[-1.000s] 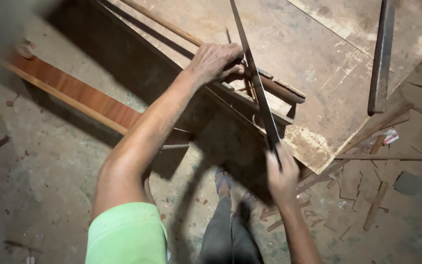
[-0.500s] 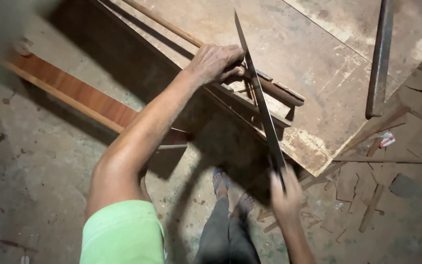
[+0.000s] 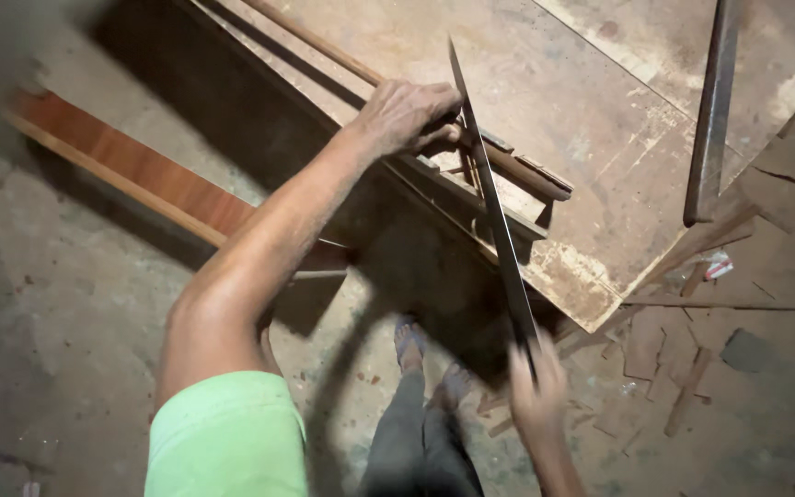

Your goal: The person measures and marks a wooden dowel using a pencil, then cuts it with a hand saw. After cutting, the person hammers nails into the dowel using a hammer.

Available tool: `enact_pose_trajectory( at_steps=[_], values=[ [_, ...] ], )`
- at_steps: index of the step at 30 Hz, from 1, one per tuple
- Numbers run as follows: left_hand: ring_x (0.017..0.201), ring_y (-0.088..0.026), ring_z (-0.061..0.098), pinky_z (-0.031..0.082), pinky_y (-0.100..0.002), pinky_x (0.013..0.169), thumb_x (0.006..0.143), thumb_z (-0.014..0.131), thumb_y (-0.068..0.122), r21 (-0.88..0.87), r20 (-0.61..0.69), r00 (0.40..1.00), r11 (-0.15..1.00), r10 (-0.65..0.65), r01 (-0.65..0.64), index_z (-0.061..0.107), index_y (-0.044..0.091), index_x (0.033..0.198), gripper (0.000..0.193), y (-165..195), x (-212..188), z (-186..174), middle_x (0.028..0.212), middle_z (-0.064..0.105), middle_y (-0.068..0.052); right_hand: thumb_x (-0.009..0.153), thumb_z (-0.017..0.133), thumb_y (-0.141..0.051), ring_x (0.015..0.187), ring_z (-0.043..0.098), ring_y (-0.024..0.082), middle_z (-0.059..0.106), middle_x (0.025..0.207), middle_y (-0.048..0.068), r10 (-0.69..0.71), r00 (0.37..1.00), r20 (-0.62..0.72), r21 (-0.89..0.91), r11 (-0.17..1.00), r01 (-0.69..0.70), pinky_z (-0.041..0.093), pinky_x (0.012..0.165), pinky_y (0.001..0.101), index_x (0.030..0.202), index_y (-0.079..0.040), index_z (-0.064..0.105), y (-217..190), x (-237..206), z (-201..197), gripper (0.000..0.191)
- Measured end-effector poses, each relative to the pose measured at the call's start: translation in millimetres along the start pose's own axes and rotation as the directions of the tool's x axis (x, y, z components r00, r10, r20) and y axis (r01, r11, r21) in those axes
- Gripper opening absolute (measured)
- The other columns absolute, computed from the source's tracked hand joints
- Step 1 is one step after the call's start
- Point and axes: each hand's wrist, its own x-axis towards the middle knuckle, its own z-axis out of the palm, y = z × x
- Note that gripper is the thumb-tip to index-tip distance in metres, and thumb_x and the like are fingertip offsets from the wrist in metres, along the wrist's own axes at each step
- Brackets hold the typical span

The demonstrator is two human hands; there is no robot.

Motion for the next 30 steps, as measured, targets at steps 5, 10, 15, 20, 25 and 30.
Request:
enact_pose_trajectory(
  at_steps=[5, 10, 15, 20, 25, 30],
  values=[
    [0.086, -0.036, 0.070, 0.054, -0.046, 0.064, 0.107, 0.058, 0.054, 0.014, -0.055, 0.995, 0.996, 0.087, -0.086, 0.059, 0.012, 0.112, 0.042, -3, -5, 2, 0.100, 0.066, -0.010, 0.106, 0.059, -0.015, 0.101, 0.063, 0.040, 0.067, 0.110, 0.024, -0.027, 1.000, 0.007, -0.028, 0.999, 0.027, 0.050, 0.092, 0.0418, 0.121, 0.006, 0.064, 21, 71, 49, 0.026],
    [0.077, -0.035, 0.069, 0.053, -0.047, 0.060, 0.105, 0.058, 0.056, -0.010, 0.012, 1.000, 1.000, -0.004, 0.004, 0.060, 0.013, 0.113, 0.043, -8, -6, 8, 0.101, 0.067, -0.009, 0.094, 0.058, -0.009, 0.090, 0.065, 0.027, 0.074, 0.117, 0.017, 0.336, 0.937, 0.094, 0.125, 0.930, -0.346, 0.050, 0.081, 0.0331, 0.138, 0.002, 0.062, 19, -85, -29, 0.046],
    [0.080, -0.035, 0.069, 0.054, -0.048, 0.060, 0.101, 0.059, 0.055, 0.016, 0.029, 1.000, 1.000, -0.003, 0.002, 0.059, 0.011, 0.112, 0.045, -5, -2, 2, 0.099, 0.066, -0.010, 0.098, 0.060, -0.013, 0.108, 0.068, 0.032, 0.068, 0.124, 0.023, 0.031, 0.999, -0.028, -0.050, 0.998, -0.032, 0.052, 0.093, 0.0355, 0.128, 0.007, 0.062, -18, -6, -10, 0.036],
    [0.085, -0.034, 0.070, 0.055, -0.047, 0.064, 0.107, 0.055, 0.047, 0.045, -0.106, 0.990, 0.996, 0.087, -0.083, 0.059, 0.014, 0.117, 0.035, -9, -6, 6, 0.100, 0.066, -0.009, 0.103, 0.055, -0.014, 0.104, 0.066, 0.037, 0.069, 0.115, 0.024, -0.027, 1.000, 0.007, 0.038, 0.999, 0.027, 0.051, 0.093, 0.0415, 0.130, 0.007, 0.063, -34, 87, 35, 0.035],
    [0.079, -0.034, 0.069, 0.055, -0.046, 0.063, 0.103, 0.052, 0.060, 0.002, 0.006, 1.000, 1.000, 0.011, -0.011, 0.058, 0.012, 0.112, 0.049, -14, -8, 13, 0.100, 0.066, -0.008, 0.092, 0.061, -0.016, 0.056, 0.063, 0.015, 0.070, 0.078, 0.007, 0.350, 0.937, 0.013, -0.059, 0.935, -0.349, 0.051, 0.056, 0.0294, 0.113, -0.002, 0.074, -39, -60, -64, 0.028],
    [0.069, -0.035, 0.068, 0.054, -0.046, 0.054, 0.102, 0.047, 0.063, 0.017, 0.020, 1.000, 1.000, 0.011, -0.011, 0.060, 0.011, 0.115, 0.055, -8, 1, 4, 0.096, 0.065, -0.011, 0.102, 0.060, -0.022, 0.102, 0.070, 0.035, 0.070, 0.114, 0.024, 0.024, 0.999, -0.031, -0.107, 0.994, -0.027, 0.053, 0.089, 0.0377, 0.122, 0.007, 0.065, -50, -20, -34, 0.036]
  ],
)
